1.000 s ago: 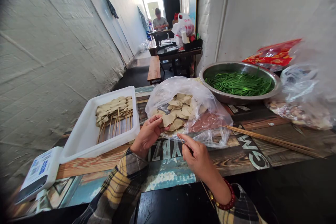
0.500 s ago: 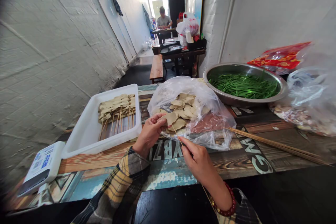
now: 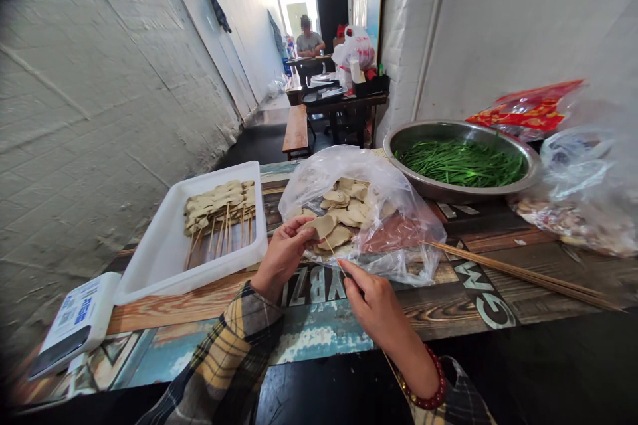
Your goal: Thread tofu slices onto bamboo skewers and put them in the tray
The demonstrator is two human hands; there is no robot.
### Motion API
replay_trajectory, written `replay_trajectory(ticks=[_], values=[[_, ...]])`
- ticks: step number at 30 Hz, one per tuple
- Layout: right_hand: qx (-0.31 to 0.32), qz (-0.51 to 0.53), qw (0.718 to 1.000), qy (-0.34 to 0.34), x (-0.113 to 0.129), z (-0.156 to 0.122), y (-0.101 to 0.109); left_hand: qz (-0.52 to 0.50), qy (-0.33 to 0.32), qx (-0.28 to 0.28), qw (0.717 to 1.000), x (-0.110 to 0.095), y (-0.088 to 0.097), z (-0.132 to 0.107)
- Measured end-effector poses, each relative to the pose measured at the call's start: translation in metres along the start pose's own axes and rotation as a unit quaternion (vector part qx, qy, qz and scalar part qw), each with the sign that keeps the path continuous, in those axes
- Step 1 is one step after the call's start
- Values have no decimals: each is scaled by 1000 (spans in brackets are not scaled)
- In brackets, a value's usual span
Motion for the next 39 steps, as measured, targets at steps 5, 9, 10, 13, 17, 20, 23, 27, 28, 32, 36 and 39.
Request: replay_trajectory(ticks=[5,9,10,13,17,20,23,27,28,32,36,39], values=[[-7,-10,1000,1,2,1,1,44,-17,5,999,1,1,-1],[-13,-11,1000,1,4,3,3,63,-25,-2,998,1,0,-2],[-12,-11,1000,0,5,3,3,65,-26,-2,998,0,0,-2],[-17,-19,1000,2,4,3,2,67,-25,-1,997,-1,-2,-3],[-37,-32,999,14,1,3,0,63,-25,4,998,-2,-4,-4],[-48,-38,998,24,-1,3,-1,62,-22,11,998,-2,-5,-5],[-52,-37,997,32,-2,3,-2,59,-15,14,998,-2,-5,-5],[-55,-38,997,33,-2,3,-2,56,-11,19,998,0,-4,-4],[-56,-38,997,34,-2,4,-2,55,-9,22,998,1,-4,-4],[-62,-40,996,43,-2,4,-2,41,10,30,999,3,-5,-5],[-66,-44,996,48,-2,4,-2,0,26,20,999,3,-8,-5],[-66,-35,996,56,-1,3,-2,-29,38,6,999,1,-9,-5]])
Point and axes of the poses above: each hand's wrist, its own z-axis towards the middle knuckle, its own y-axis out of the back of the hand, x = y × z, the point moved 2 cm from there along z, towards the middle knuckle, and after that the axes turned 8 degrees about -z, right-handed, at the moved point
